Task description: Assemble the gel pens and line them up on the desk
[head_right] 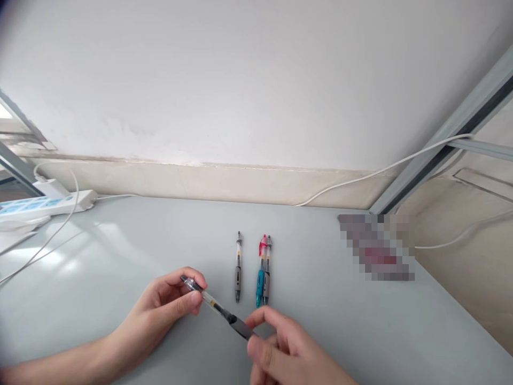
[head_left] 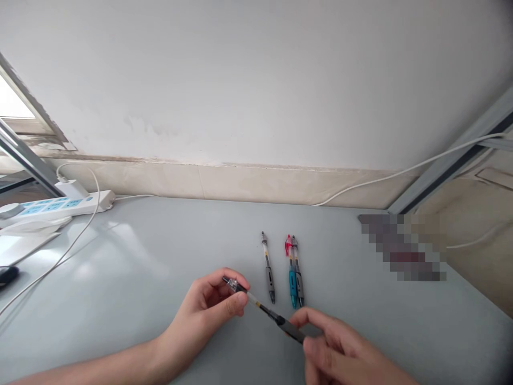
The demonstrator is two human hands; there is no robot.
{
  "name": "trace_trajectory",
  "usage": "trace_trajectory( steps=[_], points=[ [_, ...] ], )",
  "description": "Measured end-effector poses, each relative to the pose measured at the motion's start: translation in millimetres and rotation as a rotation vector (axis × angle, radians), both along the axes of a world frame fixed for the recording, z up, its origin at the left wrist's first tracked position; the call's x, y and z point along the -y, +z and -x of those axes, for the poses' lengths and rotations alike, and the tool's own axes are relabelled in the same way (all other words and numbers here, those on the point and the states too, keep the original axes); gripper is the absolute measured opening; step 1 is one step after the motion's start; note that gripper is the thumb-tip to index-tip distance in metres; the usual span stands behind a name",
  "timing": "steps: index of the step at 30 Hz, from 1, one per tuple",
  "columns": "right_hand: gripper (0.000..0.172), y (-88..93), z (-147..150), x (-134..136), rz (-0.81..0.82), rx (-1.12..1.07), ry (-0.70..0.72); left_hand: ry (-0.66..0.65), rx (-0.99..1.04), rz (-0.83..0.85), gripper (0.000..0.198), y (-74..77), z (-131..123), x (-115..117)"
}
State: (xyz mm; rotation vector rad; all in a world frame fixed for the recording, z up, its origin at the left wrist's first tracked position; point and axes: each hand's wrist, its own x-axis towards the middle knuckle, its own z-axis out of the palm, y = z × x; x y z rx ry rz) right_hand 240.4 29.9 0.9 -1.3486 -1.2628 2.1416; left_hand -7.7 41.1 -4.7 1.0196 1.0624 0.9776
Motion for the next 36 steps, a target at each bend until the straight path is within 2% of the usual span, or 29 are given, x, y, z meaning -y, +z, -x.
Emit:
trace_trajectory(
  steps=[4, 8, 11, 13, 20, 22, 27, 31, 36],
  points=[
    [0.053, -1.4, -0.2, -1.0, -0.019, -0.012, 0.029, -0.005, -0.025, -0.001, 0.024, -1.5, 0.9, -1.8],
    [0.064, -2.9, -1.0, -0.4, 0.051, 0.006, -0.015, -0.003, -0.02, -0.009, 0.025, -0.9, 0.5, -1.1],
    [0.055, 0.0, -0.9, -0.9, 0.024, -0.018, -0.046, 0.008, -0.006, -0.006, 0.028, 0.0, -0.6, -0.2],
    [0.052, 1.1, -0.7, -1.7, 0.008, -0.043, -0.013, 0.012, -0.005, -0.004, 0.03, 0.2, -1.0, 0.1],
    [0.058, -1.5, 1.7, -1.9, 0.073, -0.025, -0.067, 0.003, -0.007, -0.01, 0.028, -2.3, -0.2, 0.3],
    [0.051, 0.3, 2.1, -2.5, 0.033, -0.033, -0.053, 0.006, -0.003, -0.01, 0.028, -3.2, 0.1, 0.3],
    [0.047, 4.4, 2.7, -3.0, -0.02, -0.035, 0.025, -0.011, -0.024, 0.002, 0.028, -3.3, 0.3, -0.2],
    [0.051, 3.2, 3.3, -2.4, -0.059, -0.025, -0.032, 0.007, -0.022, -0.011, 0.029, -1.8, -0.6, -0.7],
    [0.055, -3.7, 0.1, 0.1, 0.015, -0.01, 0.012, 0.007, -0.01, -0.016, 0.029, -2.7, -0.8, -1.1]
  ],
)
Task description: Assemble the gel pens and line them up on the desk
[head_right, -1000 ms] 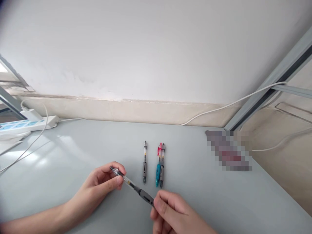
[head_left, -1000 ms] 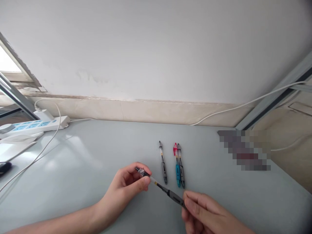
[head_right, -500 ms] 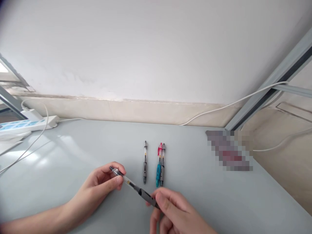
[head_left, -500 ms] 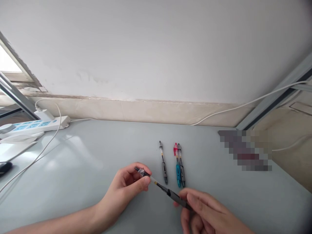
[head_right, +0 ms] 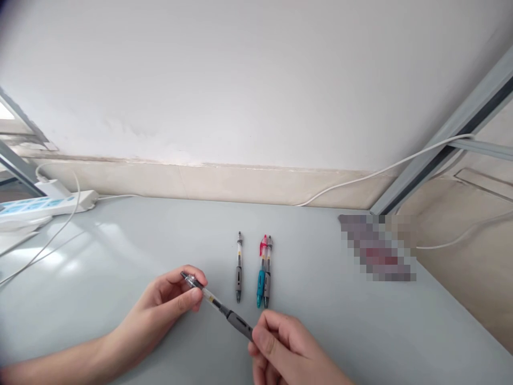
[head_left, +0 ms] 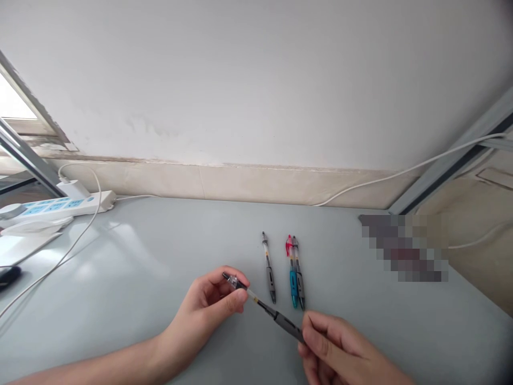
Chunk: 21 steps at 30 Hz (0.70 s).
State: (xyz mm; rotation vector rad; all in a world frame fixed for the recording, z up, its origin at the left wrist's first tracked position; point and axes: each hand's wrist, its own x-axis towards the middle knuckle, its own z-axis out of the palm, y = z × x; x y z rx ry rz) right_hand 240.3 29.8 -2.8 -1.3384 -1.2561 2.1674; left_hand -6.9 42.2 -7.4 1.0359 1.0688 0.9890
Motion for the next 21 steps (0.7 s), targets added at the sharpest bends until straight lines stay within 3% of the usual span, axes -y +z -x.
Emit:
trace_trajectory(
  steps=[10, 15, 21],
  points=[
    [0.061, -0.8, 0.2, -2.6, -0.025, -0.008, 0.033, -0.009, 0.038, 0.007, 0.027, -0.9, 1.2, 1.5],
    [0.064, -0.6, 0.7, 1.4, 0.055, 0.003, -0.073, -0.043, 0.116, -0.01, 0.022, 0.5, 0.1, 3.7],
    [0.061, 4.0, 0.8, 1.4, 0.173, -0.136, -0.073, -0.053, 0.165, -0.055, 0.02, 1.6, -1.4, 1.1]
  ],
)
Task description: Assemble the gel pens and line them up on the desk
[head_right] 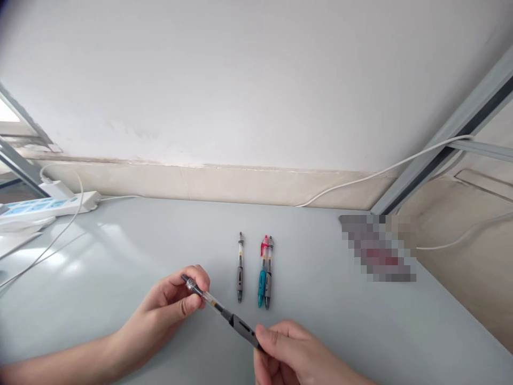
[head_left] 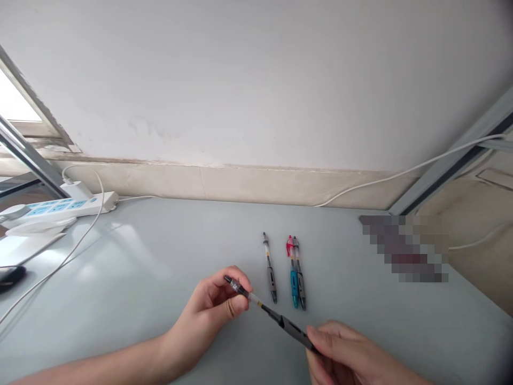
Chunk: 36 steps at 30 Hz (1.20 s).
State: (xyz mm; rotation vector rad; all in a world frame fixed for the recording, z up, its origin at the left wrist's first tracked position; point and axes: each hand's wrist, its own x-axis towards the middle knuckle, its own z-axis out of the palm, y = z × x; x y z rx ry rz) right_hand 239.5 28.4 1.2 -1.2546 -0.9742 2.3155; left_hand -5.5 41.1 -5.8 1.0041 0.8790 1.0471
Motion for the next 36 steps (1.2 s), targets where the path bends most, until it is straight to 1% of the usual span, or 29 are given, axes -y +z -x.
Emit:
trace_trajectory(
  steps=[3, 5, 9, 12, 15, 18, 21, 23, 24, 25, 28, 30, 32, 36],
  points=[
    [0.057, -1.1, -0.8, 1.2, 0.091, -0.067, -0.035, 0.012, 0.026, -0.003, 0.021, 1.6, -1.4, -0.9],
    [0.054, -3.6, -1.1, 2.0, 0.123, -0.113, -0.046, 0.022, 0.047, 0.01, 0.02, 1.7, -2.1, -0.5],
    [0.055, -8.8, 1.5, 1.5, 0.14, -0.202, -0.079, 0.035, 0.11, 0.063, 0.018, -0.5, -3.6, 0.0],
    [0.059, -9.8, 5.7, 0.0, 0.123, -0.205, -0.072, 0.043, 0.131, 0.079, 0.018, -0.4, -6.1, -0.7],
    [0.062, -8.4, 8.5, -1.1, 0.035, -0.152, -0.072, 0.029, 0.146, 0.055, 0.019, 2.8, -10.3, -1.1],
    [0.066, -3.5, 7.0, -1.0, -0.127, -0.041, 0.019, -0.022, 0.182, -0.011, 0.017, 6.3, -13.3, -1.9],
    [0.07, 6.9, 3.8, 0.4, -0.36, 0.174, 0.087, -0.027, 0.2, -0.035, 0.018, 7.2, -12.7, -5.2],
    [0.068, 14.7, 3.4, 0.5, -0.581, 0.323, 0.056, -0.016, 0.149, -0.043, 0.025, 6.4, -11.0, -8.4],
    [0.067, 17.8, 4.0, 0.1, -0.66, 0.361, 0.066, -0.014, 0.107, -0.047, 0.03, 5.8, -10.4, -10.1],
    [0.067, 20.0, 4.8, -0.6, -0.704, 0.377, 0.089, -0.014, 0.063, -0.05, 0.035, 5.2, -10.1, -11.5],
    [0.068, 20.8, 7.2, -2.6, -0.73, 0.36, 0.186, -0.017, -0.017, -0.068, 0.056, 3.6, -11.0, -14.2],
    [0.064, 18.3, 7.5, -2.6, -0.736, 0.368, 0.193, -0.008, -0.023, -0.11, 0.067, 2.7, -12.3, -14.5],
    [0.059, 16.4, 7.1, -1.7, -0.73, 0.376, 0.183, -0.007, -0.038, -0.148, 0.064, 1.9, -13.0, -14.4],
    [0.049, 17.4, 7.3, -0.2, -0.708, 0.367, 0.183, -0.022, -0.086, -0.145, 0.043, 1.1, -12.8, -15.0]
  ],
)
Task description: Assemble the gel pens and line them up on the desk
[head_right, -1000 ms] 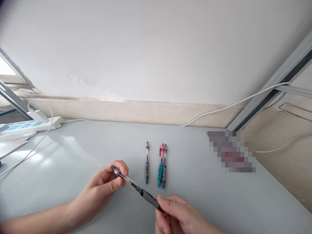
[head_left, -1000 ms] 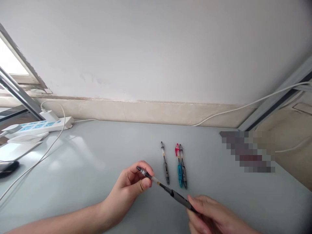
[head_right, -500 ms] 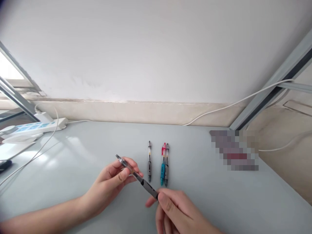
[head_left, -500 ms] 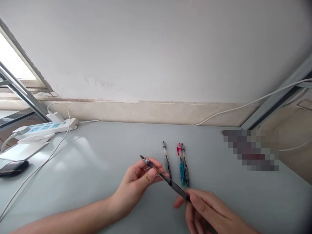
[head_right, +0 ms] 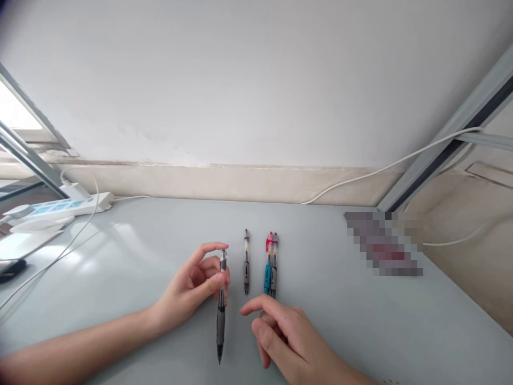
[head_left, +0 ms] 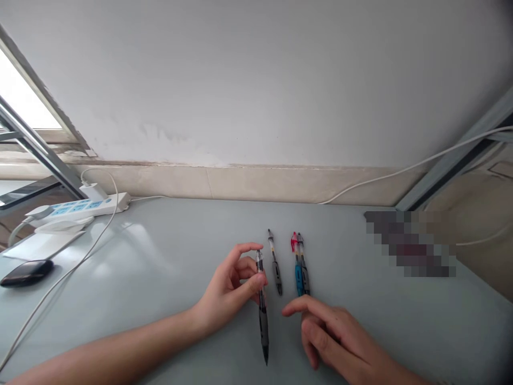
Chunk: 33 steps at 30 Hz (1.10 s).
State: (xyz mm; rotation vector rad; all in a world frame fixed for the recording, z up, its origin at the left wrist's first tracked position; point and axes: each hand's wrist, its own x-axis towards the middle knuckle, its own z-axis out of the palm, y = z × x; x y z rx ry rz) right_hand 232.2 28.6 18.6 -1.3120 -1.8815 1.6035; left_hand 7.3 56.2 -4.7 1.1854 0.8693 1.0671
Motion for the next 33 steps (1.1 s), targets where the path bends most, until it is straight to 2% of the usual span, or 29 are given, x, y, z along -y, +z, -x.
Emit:
trace_trajectory(
  steps=[4, 10, 15, 20, 25, 33],
  points=[
    [0.046, 1.9, 1.9, -0.4, -0.017, -0.005, -0.018, 0.022, -0.003, 0.028, 0.038, 1.2, -0.4, -1.6],
    [0.04, -0.4, 1.3, 1.8, -0.008, 0.0, -0.005, 0.078, -0.003, 0.035, 0.044, 2.8, -1.4, -1.7],
    [0.036, -2.2, 0.3, 0.3, -0.012, 0.033, 0.014, 0.057, 0.001, 0.048, 0.04, 1.2, -0.8, -2.7],
    [0.032, -0.9, 0.4, -1.4, -0.004, 0.026, 0.027, 0.095, 0.002, 0.052, 0.053, 1.9, -0.2, -1.6],
    [0.032, -0.7, 0.1, -0.9, -0.035, 0.04, 0.019, 0.07, -0.009, 0.055, 0.042, 1.5, 0.1, -1.4],
    [0.03, -2.5, 0.6, 1.4, -0.065, 0.041, 0.021, 0.076, 0.015, 0.04, 0.04, -2.6, 0.2, -2.9]
  ],
)
